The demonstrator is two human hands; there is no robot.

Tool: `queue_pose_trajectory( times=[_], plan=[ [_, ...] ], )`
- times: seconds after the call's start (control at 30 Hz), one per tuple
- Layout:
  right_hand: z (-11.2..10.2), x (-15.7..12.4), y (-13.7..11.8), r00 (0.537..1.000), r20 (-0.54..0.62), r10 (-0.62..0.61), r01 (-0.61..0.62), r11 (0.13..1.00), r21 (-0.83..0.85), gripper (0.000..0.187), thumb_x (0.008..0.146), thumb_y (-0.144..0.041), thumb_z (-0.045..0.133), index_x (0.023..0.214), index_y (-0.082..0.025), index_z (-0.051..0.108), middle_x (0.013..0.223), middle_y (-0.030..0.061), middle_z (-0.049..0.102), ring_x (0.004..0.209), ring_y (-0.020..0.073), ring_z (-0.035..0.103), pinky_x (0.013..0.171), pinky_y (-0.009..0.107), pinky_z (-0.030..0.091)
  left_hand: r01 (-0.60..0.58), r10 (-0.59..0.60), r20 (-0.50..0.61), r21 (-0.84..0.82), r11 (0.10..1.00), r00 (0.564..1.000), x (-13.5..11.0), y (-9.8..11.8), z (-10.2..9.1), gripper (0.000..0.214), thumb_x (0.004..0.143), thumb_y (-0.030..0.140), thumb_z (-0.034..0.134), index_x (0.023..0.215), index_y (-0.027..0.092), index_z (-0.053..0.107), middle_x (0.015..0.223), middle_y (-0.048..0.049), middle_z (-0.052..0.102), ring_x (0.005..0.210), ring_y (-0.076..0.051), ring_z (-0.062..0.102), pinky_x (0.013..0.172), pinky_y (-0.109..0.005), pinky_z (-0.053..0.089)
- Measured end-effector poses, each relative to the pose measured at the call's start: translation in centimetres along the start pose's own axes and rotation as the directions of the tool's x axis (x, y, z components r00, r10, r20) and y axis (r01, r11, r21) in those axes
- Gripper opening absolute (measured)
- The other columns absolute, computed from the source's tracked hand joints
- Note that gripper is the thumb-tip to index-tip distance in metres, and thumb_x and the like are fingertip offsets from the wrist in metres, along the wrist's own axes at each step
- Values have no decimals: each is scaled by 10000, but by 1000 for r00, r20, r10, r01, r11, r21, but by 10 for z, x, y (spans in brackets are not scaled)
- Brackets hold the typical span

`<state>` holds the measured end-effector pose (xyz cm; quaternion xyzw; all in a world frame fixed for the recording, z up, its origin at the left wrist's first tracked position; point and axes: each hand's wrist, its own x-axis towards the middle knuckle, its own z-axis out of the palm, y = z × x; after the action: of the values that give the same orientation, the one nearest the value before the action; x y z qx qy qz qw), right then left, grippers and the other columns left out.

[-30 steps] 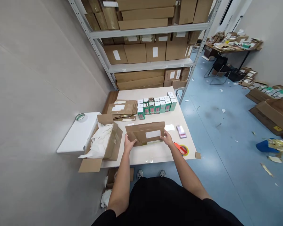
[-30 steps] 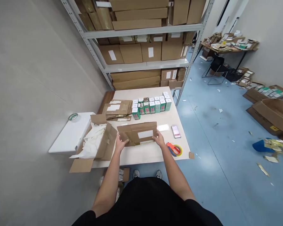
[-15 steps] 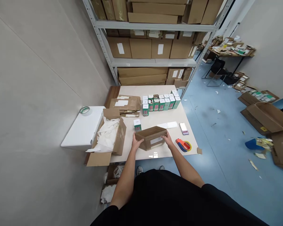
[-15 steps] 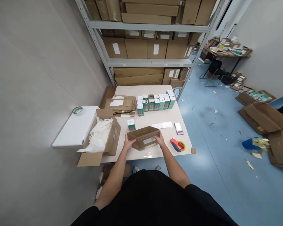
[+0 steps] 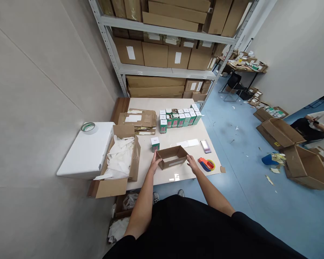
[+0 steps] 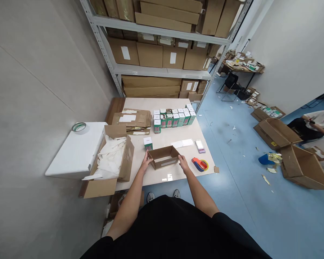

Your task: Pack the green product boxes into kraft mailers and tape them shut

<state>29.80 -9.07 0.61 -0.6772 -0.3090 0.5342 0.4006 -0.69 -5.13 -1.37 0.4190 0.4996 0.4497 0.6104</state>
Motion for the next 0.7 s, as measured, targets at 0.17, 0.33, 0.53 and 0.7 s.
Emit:
queue_pose_trajectory(
  times=[0.17,0.33,0.53,0.7],
  plan=[
    [6,-5,1,995,-57,-86,77,988,-131,535,842,-610,573,1259,-276,598,1288,82,671,1144,241,628,920,360,518,5,-6,68,15,1000,998,3,8,-3,939,795,235,672,1648,285,282,1625,-61,440,1541,-241,334,1244,-375,282],
    [9,-9,-4,993,-8,-121,118,975,-189,505,830,-493,560,1285,-287,633,1089,39,723,1006,237,652,904,363,512,74,-75,140,12,997,987,13,15,-14,965,764,235,739,1635,282,326,1618,-92,448,1521,-284,371,1208,-394,346],
    [23,-12,3,990,42,-133,139,969,-203,469,786,-432,635,1216,-282,746,1252,69,704,1172,276,637,1041,414,491,76,-78,215,15,997,973,23,15,-26,1020,721,350,864,1611,318,367,1675,-90,350,1525,-287,366,1213,-397,348],
    [21,-11,5,985,91,-150,165,967,-192,429,820,-460,675,1211,-308,764,1385,53,669,1336,287,571,1176,474,397,83,-98,106,134,988,990,30,9,-18,1186,555,379,995,1579,255,410,1627,-178,401,1519,-348,357,1215,-463,337]
  ],
)
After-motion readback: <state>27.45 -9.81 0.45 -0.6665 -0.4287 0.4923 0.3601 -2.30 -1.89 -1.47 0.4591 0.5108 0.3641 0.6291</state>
